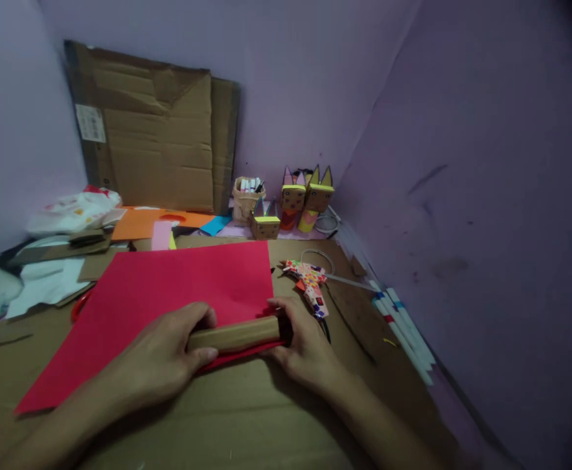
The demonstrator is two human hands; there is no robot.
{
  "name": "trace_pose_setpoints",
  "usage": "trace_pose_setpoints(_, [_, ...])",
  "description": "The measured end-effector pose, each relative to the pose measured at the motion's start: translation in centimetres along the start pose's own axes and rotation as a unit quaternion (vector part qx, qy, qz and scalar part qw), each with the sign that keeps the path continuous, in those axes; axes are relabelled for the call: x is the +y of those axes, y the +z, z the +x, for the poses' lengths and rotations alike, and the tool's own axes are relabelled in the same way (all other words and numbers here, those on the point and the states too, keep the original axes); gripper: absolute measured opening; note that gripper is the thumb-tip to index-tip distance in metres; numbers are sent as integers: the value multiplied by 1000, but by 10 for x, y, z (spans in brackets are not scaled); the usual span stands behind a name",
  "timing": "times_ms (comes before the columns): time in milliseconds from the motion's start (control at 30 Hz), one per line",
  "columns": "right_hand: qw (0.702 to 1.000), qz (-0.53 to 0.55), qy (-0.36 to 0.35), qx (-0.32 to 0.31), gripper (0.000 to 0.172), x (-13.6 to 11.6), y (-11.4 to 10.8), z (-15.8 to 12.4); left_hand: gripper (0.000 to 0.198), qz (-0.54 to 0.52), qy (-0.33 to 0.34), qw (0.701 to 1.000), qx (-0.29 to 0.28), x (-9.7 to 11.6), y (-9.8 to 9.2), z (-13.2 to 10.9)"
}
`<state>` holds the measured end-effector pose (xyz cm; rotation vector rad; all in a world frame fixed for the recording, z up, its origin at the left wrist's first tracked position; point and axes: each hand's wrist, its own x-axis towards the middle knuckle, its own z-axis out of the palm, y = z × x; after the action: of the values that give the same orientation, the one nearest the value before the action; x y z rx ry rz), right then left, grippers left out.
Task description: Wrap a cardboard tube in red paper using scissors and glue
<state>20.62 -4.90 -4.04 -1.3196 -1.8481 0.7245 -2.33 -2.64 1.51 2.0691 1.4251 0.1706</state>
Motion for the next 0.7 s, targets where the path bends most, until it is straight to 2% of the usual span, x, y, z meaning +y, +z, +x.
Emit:
trace_pose_setpoints(133, [999,-6,37,12,60,0,0,-1,12,20,16,1000,2,-2,6,1])
trace_pose_setpoints(300, [994,6,107,22,42,0,0,-1,12,8,31,999,3,-2,10,0])
trace_pose_setpoints(533, [992,47,118,27,54,3,1,-1,11,-28,37,999,5,0,12,2])
trace_pose_setpoints(700, [991,82,101,13,49,1,-2,-1,13,-25,39,999,-29,-4,12,5])
